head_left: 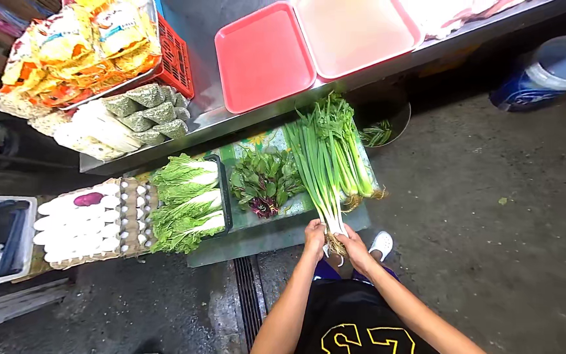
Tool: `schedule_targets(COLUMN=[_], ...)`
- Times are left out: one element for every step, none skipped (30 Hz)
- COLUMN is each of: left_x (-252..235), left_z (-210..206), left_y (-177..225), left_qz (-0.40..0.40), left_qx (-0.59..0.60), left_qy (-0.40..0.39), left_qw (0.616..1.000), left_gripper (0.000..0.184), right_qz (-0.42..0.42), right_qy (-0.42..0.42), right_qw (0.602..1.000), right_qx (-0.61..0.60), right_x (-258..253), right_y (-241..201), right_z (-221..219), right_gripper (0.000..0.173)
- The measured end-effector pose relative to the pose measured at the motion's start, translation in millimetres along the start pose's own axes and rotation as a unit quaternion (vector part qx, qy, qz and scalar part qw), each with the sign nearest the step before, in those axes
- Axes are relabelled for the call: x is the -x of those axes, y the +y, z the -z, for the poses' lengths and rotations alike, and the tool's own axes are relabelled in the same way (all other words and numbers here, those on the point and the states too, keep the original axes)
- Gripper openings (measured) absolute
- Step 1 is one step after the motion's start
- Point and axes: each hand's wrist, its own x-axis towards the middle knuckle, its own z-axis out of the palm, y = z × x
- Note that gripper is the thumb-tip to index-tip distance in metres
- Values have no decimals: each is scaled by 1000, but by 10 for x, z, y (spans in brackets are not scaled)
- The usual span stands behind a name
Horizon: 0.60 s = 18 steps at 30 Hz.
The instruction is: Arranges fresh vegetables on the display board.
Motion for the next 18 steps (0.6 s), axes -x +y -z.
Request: schedule_targets(left_x=[83,177,257,313,340,341,332,322,306,280,254,219,173,110,21,-82,-200,-317], left_z=[1,6,16,24,28,24,17,10,8,14,31,44,39,8,-41,-96,-154,-220], left_y=[2,0,-19,-49,-77,-97,-108,-107,-91,-57,-13,23,59,108,155,194,208,219], left_qz=[1,4,8,13,15,16,19,27,37,49,57,55,49,40,25,9,-7,-18], left_qx=[-8,-14,-15,-11,-7,-4,-1,4,8,9,6,4,4,7,7,9,14,25], left_qy=[-5,-12,-21,-27,-35,-44,-50,-54,-57,-62,-72,-81,-87,-90,-88,-84,-77,-61], left_qw=[1000,1000,1000,999,999,999,999,998,998,997,996,995,995,995,996,996,997,998], left_gripper=[27,26,26,26,27,29,31,33,37,43,47,50,56,69,80,87,89,88], right_qz=[17,32,43,50,53,51,47,41,37,37,42,53,63,81,101,113,119,119], right_qy=[3,4,0,-5,-11,-13,-12,-9,-9,-8,-3,5,12,19,26,35,44,49], right_qw=[1000,999,998,996,994,993,993,992,991,989,986,978,965,946,923,896,872,855], right_qx=[17,34,53,75,92,103,109,115,125,140,161,200,254,313,370,428,473,503], right_x=[20,41,63,83,95,90,79,66,60,64,80,113,163,221,278,330,374,414], right_y=[-21,-42,-56,-57,-57,-50,-41,-36,-38,-39,-28,-4,21,43,74,117,163,198], right_z=[6,5,2,-3,-8,-11,-13,-14,-11,-13,-25,-41,-56,-85,-120,-148,-160,-153], right_gripper=[47,48,50,52,54,56,58,61,64,66,68,69,69,68,67,65,64,65])
